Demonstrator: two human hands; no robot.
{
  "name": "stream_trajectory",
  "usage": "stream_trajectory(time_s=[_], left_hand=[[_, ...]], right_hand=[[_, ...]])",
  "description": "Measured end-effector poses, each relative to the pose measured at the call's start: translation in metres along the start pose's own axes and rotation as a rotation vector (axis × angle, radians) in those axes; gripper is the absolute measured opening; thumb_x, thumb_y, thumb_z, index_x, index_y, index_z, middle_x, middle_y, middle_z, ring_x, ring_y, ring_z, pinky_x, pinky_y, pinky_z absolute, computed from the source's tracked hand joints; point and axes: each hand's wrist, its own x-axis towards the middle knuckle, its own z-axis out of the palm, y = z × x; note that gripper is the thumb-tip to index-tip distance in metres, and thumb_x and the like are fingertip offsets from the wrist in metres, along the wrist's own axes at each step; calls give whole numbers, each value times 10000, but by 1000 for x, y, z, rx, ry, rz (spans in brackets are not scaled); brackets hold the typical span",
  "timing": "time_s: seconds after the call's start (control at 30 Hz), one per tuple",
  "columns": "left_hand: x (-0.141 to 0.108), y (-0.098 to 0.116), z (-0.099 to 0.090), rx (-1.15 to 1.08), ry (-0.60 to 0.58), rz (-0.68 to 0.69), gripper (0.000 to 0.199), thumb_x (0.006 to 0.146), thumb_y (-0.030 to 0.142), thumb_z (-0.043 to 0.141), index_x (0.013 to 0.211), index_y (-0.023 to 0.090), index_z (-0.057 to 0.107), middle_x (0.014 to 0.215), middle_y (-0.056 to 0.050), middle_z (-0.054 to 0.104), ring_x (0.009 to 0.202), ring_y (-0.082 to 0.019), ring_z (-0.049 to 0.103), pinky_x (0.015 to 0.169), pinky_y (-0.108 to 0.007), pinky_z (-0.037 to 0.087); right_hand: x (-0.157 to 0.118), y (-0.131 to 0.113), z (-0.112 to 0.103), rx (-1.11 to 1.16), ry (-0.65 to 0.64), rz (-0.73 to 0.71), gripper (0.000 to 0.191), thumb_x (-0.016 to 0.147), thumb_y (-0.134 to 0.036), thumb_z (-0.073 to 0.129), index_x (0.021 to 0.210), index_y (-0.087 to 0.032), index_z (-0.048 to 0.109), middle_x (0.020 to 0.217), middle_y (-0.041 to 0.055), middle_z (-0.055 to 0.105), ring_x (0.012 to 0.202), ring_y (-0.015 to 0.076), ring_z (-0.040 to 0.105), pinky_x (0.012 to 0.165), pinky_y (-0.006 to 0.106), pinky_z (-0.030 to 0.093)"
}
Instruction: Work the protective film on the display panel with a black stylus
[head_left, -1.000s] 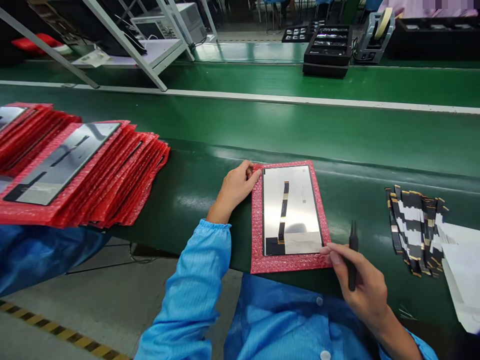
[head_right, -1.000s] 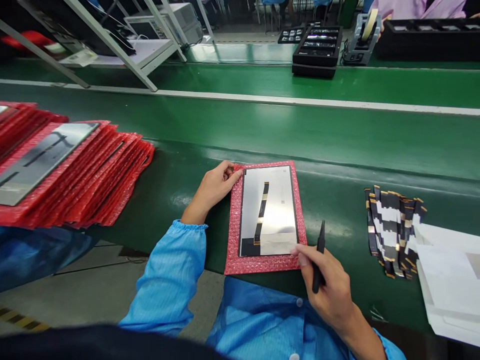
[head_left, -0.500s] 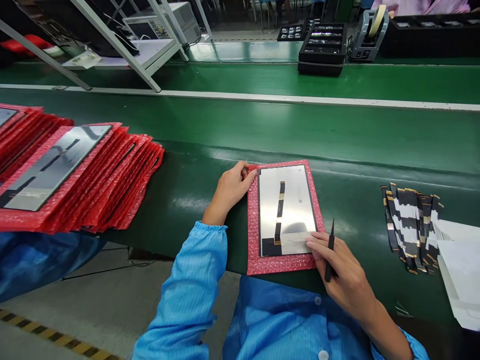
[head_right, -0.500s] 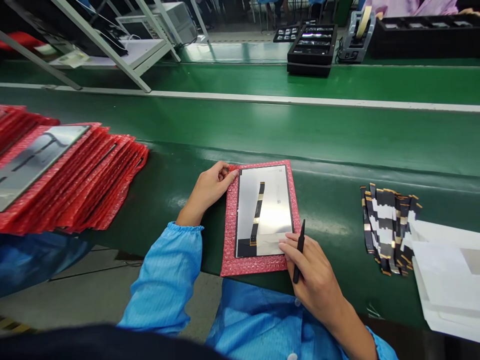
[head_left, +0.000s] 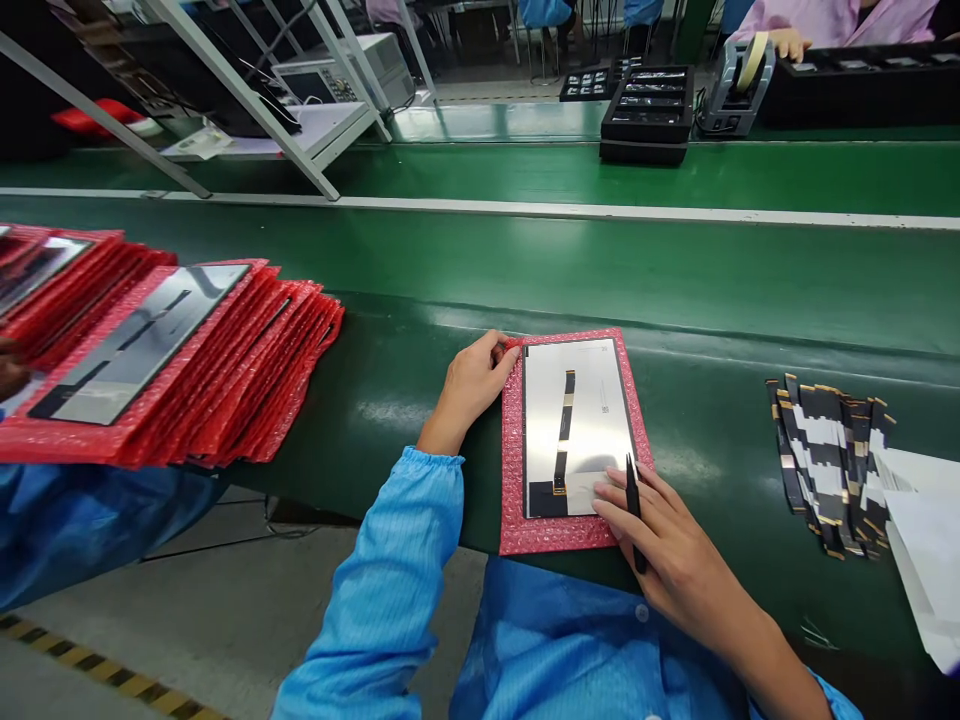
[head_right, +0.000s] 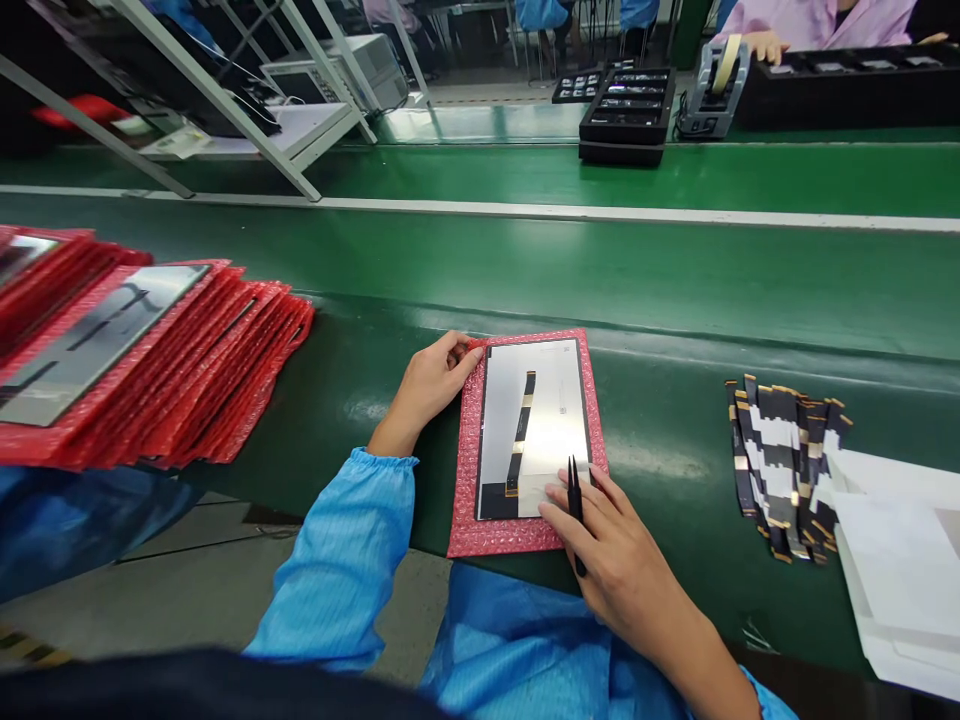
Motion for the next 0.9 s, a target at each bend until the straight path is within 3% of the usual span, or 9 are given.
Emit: stream_trajectory(time_s=[0.23, 0.37, 0.53, 0.7, 0.9], left_hand=[[2, 4, 4, -12, 30, -2, 157, 978, 370, 513, 1013, 247, 605, 799, 51, 657, 663, -100, 562, 620, -215, 380], [2, 4, 4, -18, 29, 1, 137, 977, 359, 524, 1013, 255, 605, 818, 53, 667, 681, -97, 581, 627, -210, 388], [2, 3, 3, -20, 24, 12, 120, 971, 357, 543, 995, 255, 602, 796, 55, 652, 675, -99, 583, 622, -213, 385], [1, 3, 2, -19, 26, 18, 106, 971, 360, 548, 994, 266, 590, 778, 66, 631, 669, -95, 575, 613, -208, 379], [-1, 6, 2, -11, 40, 15, 159, 986, 394, 524, 995, 254, 598, 803, 49, 635, 681, -102, 570, 621, -219, 377]], right_hand=[[0, 0, 2, 11, 4, 3, 558, 931, -160, 527, 1455, -337, 456, 1511, -64, 520, 1394, 242, 544, 1240, 483, 392], [0, 1, 3, 9, 18, 0, 619, 905, -151, 573, 1479, -334, 433, 1494, -41, 545, 1385, 259, 557, 1237, 444, 400], [-1, 2, 5, 63, 17, 2, 687, 877, -140, 619, 1493, -356, 404, 1465, 10, 581, 1375, 307, 563, 1254, 451, 349], [0, 2, 3, 83, 0, 20, 683, 876, -134, 615, 1485, -372, 413, 1472, 0, 573, 1394, 296, 542, 1266, 430, 313], [1, -1, 0, 103, 68, 45, 614, 885, -169, 607, 1447, -373, 466, 1458, -34, 584, 1367, 267, 574, 1227, 425, 404]])
